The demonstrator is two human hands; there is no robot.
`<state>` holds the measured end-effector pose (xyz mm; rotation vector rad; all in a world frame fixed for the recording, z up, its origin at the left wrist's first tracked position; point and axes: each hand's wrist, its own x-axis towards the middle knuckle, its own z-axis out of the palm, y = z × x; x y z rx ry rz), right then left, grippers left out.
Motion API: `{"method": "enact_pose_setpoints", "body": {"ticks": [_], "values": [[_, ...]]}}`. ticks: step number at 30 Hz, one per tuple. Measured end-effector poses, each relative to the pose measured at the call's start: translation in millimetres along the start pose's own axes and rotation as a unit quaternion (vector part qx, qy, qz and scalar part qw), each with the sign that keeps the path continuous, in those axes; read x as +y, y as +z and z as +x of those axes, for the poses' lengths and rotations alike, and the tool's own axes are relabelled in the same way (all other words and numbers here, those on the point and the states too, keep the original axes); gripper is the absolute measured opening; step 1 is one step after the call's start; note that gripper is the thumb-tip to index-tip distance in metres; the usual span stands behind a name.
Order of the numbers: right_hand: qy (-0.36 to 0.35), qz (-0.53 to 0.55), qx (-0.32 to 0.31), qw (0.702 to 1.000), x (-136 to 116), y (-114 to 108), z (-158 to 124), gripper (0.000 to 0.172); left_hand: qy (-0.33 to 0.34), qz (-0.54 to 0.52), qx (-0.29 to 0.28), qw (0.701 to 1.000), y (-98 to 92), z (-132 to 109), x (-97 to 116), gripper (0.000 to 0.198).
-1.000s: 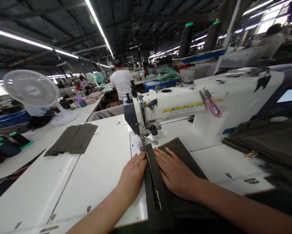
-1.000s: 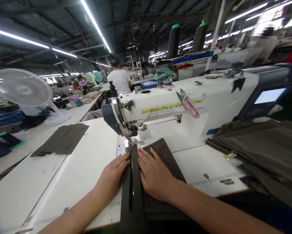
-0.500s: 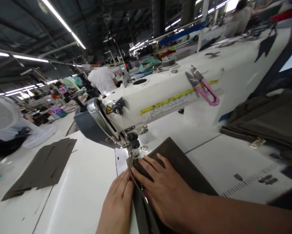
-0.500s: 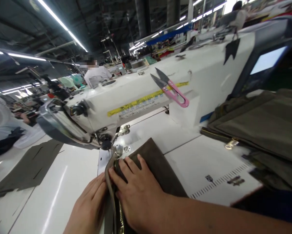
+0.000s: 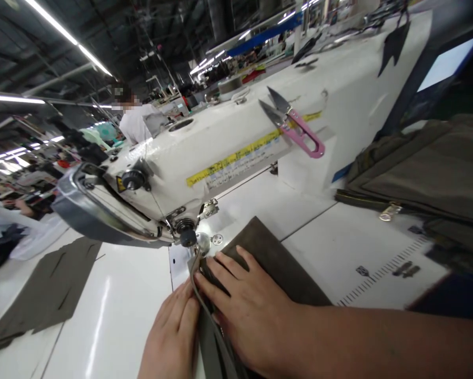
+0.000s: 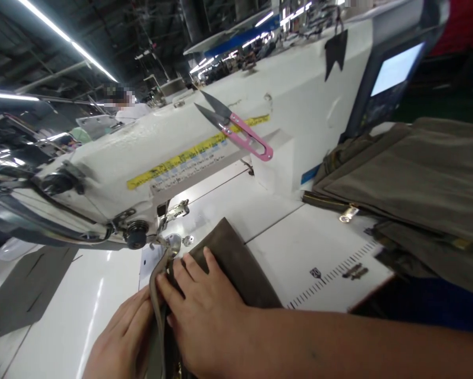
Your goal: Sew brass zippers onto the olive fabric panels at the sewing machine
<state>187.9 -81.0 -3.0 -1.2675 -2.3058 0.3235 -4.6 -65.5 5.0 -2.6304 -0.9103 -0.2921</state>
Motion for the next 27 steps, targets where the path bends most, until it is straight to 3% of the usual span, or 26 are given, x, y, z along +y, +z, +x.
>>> {"method": "enact_pose_setpoints", "body": {"ticks": [4, 16, 27], "values": [[-0.041, -0.026, -0.043, 0.998, 3, -5, -4, 0.054, -0.006, -0.023, -0.002, 1.0, -2.8, 4, 7, 0.033], [-0.076, -0.101, -0.036, 0.991, 3, 0, -10, 0.053, -0.07, -0.05, 0.044, 0.995, -3.9, 4, 21, 0.031], [-0.085, -0.171, -0.038, 0.981, 15, 5, 6, 0.055, -0.089, -0.063, -0.008, 0.994, 7.7, 18, 9, 0.03]]}}
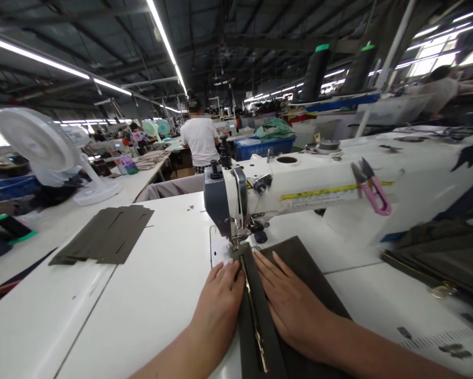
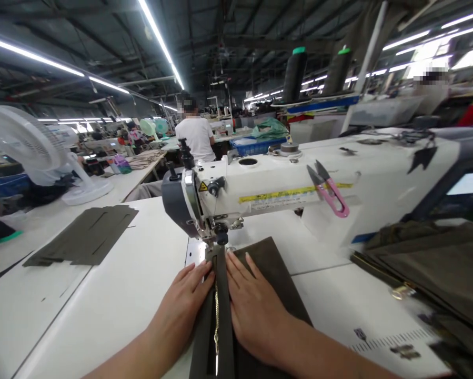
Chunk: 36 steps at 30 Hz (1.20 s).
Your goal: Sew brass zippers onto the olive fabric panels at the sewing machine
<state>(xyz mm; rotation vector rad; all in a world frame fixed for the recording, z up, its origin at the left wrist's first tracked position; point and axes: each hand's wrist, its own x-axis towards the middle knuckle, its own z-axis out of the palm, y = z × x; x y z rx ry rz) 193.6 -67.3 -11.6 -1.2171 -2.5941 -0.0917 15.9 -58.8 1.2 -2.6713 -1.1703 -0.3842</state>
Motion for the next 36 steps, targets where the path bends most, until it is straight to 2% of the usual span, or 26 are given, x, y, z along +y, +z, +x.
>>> {"method": "enact_pose_setpoints", "body": {"ticks": [4, 9, 17, 24, 30, 36], "values": [[-0.009, -0.014, 0.006, 1.0, 9, 3, 8, 0.054, 0.007, -0.007, 0.015, 1.0, 6.7, 10, -8, 0.029], [-0.023, -0.037, 0.001, 0.999, 15, 3, 14, 0.054, 0.014, -0.006, 0.034, 0.999, 17.4, 10, -15, 0.032], [-0.038, -0.034, -0.002, 0.999, 14, -1, 15, 0.055, 0.033, 0.008, 0.039, 0.999, 13.4, 8, -14, 0.034], [0.006, 0.026, -0.003, 1.0, 14, 3, 9, 0.052, 0.044, 0.022, 0.052, 0.997, 11.0, 10, -14, 0.033], [0.078, 0.095, 0.018, 0.992, 8, 2, 23, 0.049, 0.049, 0.018, 0.051, 0.997, 7.4, 10, -16, 0.034], [0.094, 0.13, 0.034, 0.987, 6, -2, 27, 0.048, 0.048, -0.016, 0.036, 0.998, 5.1, 9, -20, 0.036]]}}
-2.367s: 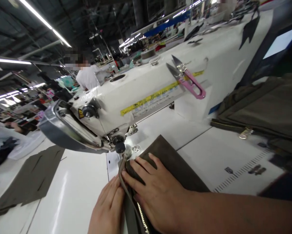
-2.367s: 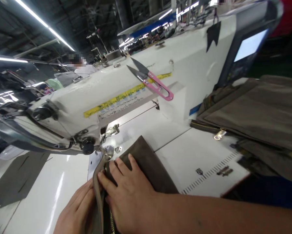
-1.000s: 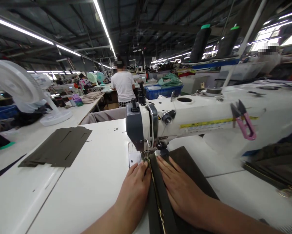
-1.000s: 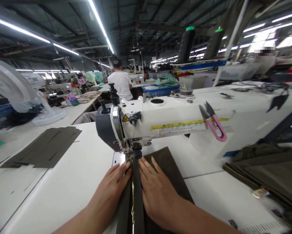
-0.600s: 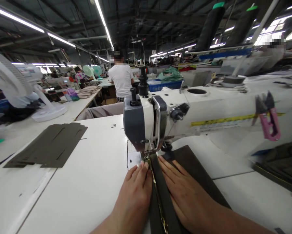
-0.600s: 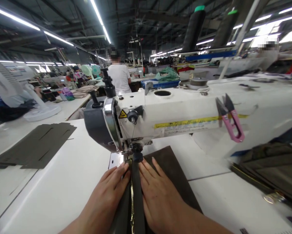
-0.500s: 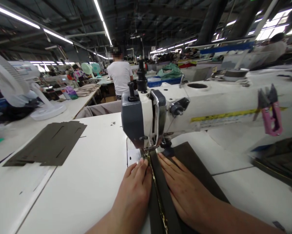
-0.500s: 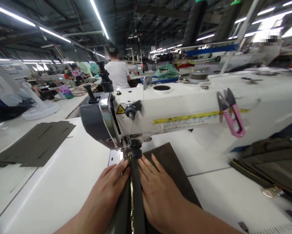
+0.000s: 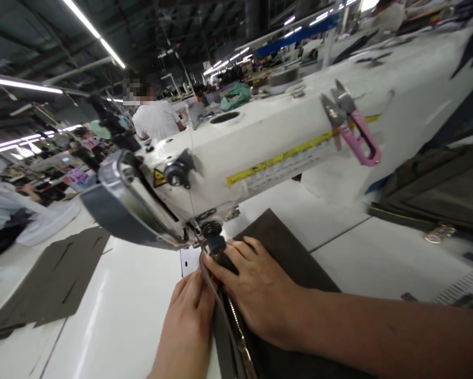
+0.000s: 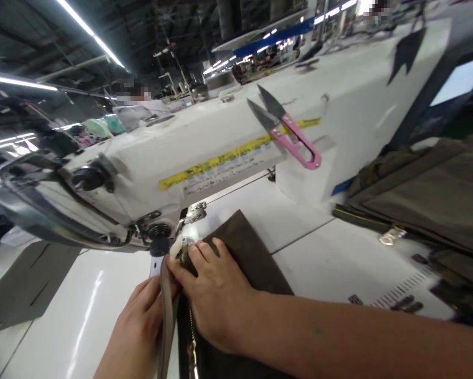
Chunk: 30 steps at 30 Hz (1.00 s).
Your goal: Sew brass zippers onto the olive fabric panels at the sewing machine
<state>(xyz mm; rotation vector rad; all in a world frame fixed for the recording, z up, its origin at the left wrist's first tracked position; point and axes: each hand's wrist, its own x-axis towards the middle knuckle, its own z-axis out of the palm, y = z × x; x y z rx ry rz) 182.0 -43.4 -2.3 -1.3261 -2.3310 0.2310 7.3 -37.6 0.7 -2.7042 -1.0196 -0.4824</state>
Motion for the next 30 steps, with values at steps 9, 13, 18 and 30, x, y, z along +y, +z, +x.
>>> {"method": "enact_pose_setpoints", "body": {"ticks": [9, 13, 18, 30], "values": [[-0.001, 0.01, 0.028, 1.0, 3, -1, 0, 0.049, 0.025, 0.005, 0.009, 1.0, 0.4, 1, -10, 0.035], [-0.024, -0.026, 0.032, 0.999, 4, 7, -2, 0.049, 0.033, 0.025, 0.001, 0.999, -1.5, 1, -6, 0.037], [-0.042, -0.036, 0.021, 0.998, 7, 13, -7, 0.048, 0.02, 0.047, -0.008, 0.999, -1.5, 1, 2, 0.035], [-0.076, -0.076, 0.006, 0.994, 11, 13, -11, 0.048, -0.006, 0.049, -0.004, 0.999, 4.5, 1, 9, 0.031]]}}
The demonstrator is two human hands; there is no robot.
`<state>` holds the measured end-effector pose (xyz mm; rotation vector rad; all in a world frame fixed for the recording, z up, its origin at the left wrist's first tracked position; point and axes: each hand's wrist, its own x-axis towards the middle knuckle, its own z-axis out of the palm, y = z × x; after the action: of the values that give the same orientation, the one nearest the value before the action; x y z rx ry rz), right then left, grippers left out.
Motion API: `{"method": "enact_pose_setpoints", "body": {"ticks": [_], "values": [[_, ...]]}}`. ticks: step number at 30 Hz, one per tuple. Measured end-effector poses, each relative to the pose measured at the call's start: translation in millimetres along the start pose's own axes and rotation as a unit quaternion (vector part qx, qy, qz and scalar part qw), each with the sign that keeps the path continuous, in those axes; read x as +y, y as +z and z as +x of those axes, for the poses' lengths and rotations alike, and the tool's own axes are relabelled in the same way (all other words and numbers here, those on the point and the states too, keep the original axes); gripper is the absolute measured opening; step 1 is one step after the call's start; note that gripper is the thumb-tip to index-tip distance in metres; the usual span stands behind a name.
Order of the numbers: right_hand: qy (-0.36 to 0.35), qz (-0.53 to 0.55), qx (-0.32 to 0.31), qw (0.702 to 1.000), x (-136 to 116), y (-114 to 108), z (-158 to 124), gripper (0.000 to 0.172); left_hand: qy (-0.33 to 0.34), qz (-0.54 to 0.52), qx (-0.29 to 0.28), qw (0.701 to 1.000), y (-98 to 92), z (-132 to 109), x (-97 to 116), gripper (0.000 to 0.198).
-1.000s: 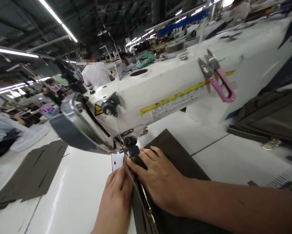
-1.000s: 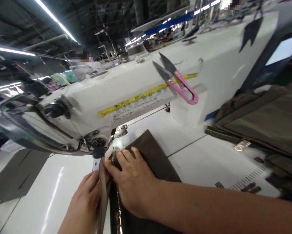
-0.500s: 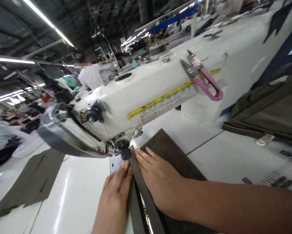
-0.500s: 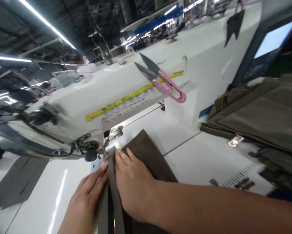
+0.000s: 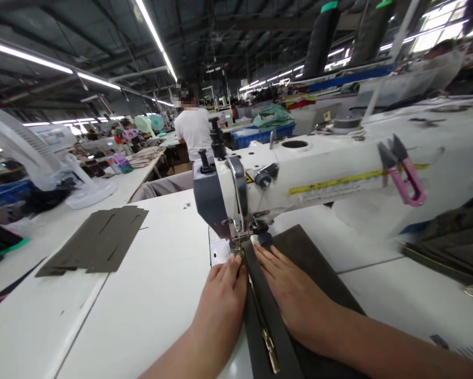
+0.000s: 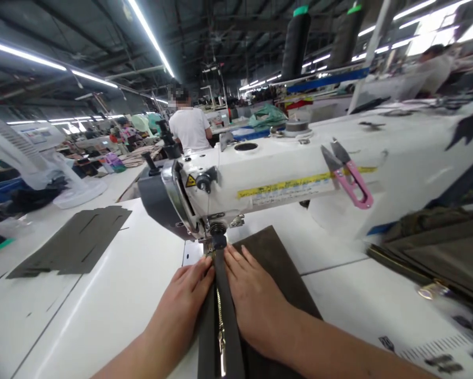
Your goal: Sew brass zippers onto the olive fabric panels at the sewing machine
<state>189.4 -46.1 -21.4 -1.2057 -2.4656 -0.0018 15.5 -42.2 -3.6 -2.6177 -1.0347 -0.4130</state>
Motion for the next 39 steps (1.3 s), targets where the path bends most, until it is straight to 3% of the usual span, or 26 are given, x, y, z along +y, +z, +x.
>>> {"method": "enact_pose_setpoints", "body": {"ticks": [14, 21, 26, 29, 32, 35, 39], "values": [[0.001, -0.005, -0.002, 1.0, -2, -4, 5, 0.047, 0.004, -0.036, -0.035, 0.999, -8.9, 10, -3, 0.025], [0.002, 0.024, -0.011, 1.0, 5, -3, 14, 0.046, -0.032, -0.069, -0.049, 0.996, -9.9, 19, -8, 0.021], [-0.006, 0.049, -0.007, 0.999, 12, -10, 24, 0.042, -0.062, -0.088, -0.023, 0.994, -2.1, 21, -14, 0.019], [-0.019, 0.074, -0.001, 0.997, 3, -23, 14, 0.041, -0.064, -0.104, -0.015, 0.992, -3.0, 13, -14, 0.021], [-0.06, 0.088, 0.035, 0.994, -15, -30, -13, 0.043, -0.033, -0.127, -0.006, 0.991, -10.9, -1, -9, 0.028], [-0.119, 0.033, 0.13, 0.984, -32, -23, -38, 0.026, -0.016, -0.151, 0.02, 0.988, -19.5, -16, -1, 0.028], [-0.149, -0.06, 0.185, 0.97, -45, -9, -47, 0.025, -0.031, -0.172, 0.043, 0.984, -24.0, -24, 7, 0.029]]}}
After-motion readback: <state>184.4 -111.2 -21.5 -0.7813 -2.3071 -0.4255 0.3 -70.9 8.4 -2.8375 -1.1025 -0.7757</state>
